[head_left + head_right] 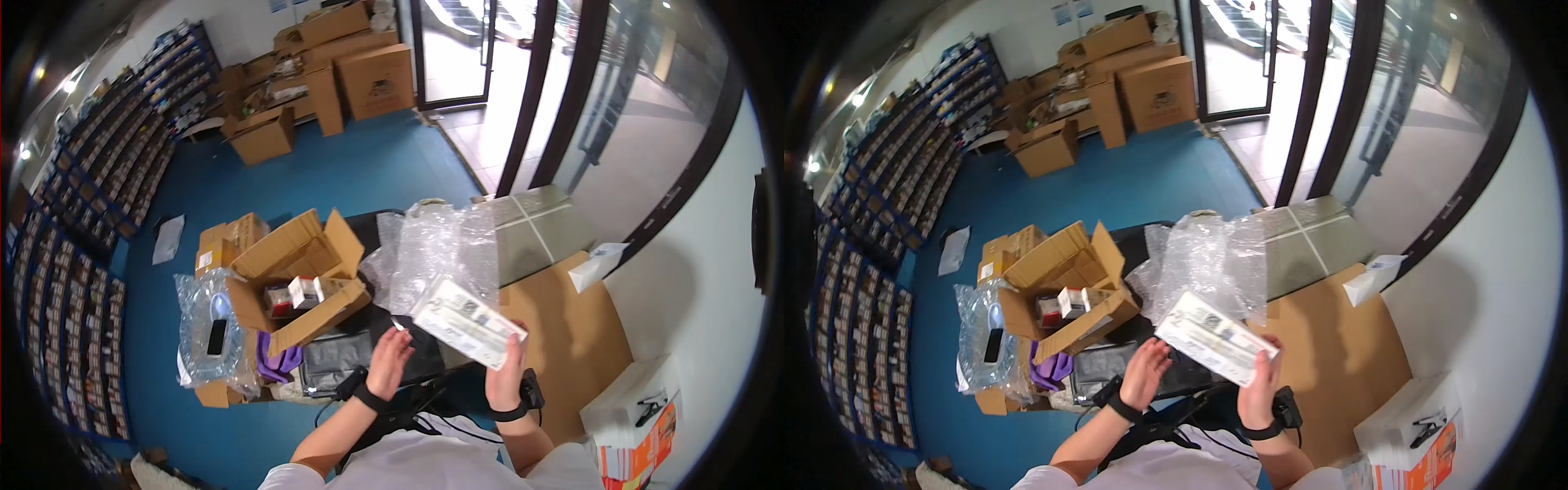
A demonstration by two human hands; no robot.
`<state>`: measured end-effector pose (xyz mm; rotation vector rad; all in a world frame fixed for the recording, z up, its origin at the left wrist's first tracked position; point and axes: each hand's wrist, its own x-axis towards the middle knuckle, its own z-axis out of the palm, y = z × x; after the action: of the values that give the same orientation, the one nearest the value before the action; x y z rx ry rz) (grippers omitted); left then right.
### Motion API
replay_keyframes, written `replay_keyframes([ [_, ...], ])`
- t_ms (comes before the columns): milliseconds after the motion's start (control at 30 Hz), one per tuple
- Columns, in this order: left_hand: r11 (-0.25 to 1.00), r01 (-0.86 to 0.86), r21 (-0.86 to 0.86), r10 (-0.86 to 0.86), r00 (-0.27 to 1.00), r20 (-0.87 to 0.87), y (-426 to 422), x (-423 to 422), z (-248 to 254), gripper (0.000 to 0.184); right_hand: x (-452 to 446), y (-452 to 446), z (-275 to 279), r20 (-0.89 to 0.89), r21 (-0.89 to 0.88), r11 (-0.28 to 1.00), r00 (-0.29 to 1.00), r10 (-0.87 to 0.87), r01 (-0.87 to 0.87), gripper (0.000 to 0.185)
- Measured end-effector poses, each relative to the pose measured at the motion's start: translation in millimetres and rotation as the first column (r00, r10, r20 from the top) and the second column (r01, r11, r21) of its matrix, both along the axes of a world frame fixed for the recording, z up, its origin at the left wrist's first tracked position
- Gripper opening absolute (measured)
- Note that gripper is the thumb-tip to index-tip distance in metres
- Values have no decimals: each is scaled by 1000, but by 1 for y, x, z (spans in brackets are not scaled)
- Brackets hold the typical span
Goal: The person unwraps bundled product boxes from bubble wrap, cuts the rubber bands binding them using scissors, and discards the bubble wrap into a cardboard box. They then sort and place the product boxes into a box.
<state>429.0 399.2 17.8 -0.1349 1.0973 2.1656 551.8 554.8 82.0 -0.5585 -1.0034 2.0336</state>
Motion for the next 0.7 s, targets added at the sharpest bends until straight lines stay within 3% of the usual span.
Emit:
replay_keyframes([
  [67,990,54,127,-41,994,-103,-15,28,38,50,-16,-24,-8,125,262,965,992,-17,-16,39],
  [100,988,59,144,-34,985,-169,-19,38,56,58,-27,-39,4,126,427,903,992,-6,-49,40],
  [167,988,-54,147,87,969,-230,-28,49,76,74,-37,-66,-7,48,544,825,987,152,-154,48],
  [233,973,-215,78,229,928,-295,-42,46,70,76,-40,-78,-18,115,782,532,915,387,-324,56],
  [267,964,-254,82,267,924,-274,-54,44,66,72,-42,-82,-16,143,833,418,870,471,-363,58],
  [367,910,-381,162,403,906,-132,-94,45,54,65,-52,-75,-33,325,692,347,702,633,-633,34],
  [400,902,-406,151,425,896,-128,-105,45,55,66,-59,-73,-39,429,694,379,775,464,-612,16],
  [433,893,-428,140,445,887,-125,-117,45,56,66,-71,-66,-58,576,637,377,740,346,-673,7],
  [467,890,-443,105,454,878,-149,-127,47,58,66,-81,-56,-96,612,684,314,752,246,-659,4],
  [500,869,-487,85,494,861,-123,-132,49,62,66,-88,-45,-130,648,722,189,746,154,-666,8],
  [600,848,-527,60,530,844,-76,-150,56,64,68,-106,-39,-227,821,568,102,552,-148,-817,27],
  [633,840,-539,61,543,836,-80,-151,59,66,68,-111,-44,-233,829,528,67,496,-260,-847,31],
  [700,835,-545,68,549,826,-126,-154,62,69,69,-118,-47,-244,835,494,80,446,-323,-866,35],
])
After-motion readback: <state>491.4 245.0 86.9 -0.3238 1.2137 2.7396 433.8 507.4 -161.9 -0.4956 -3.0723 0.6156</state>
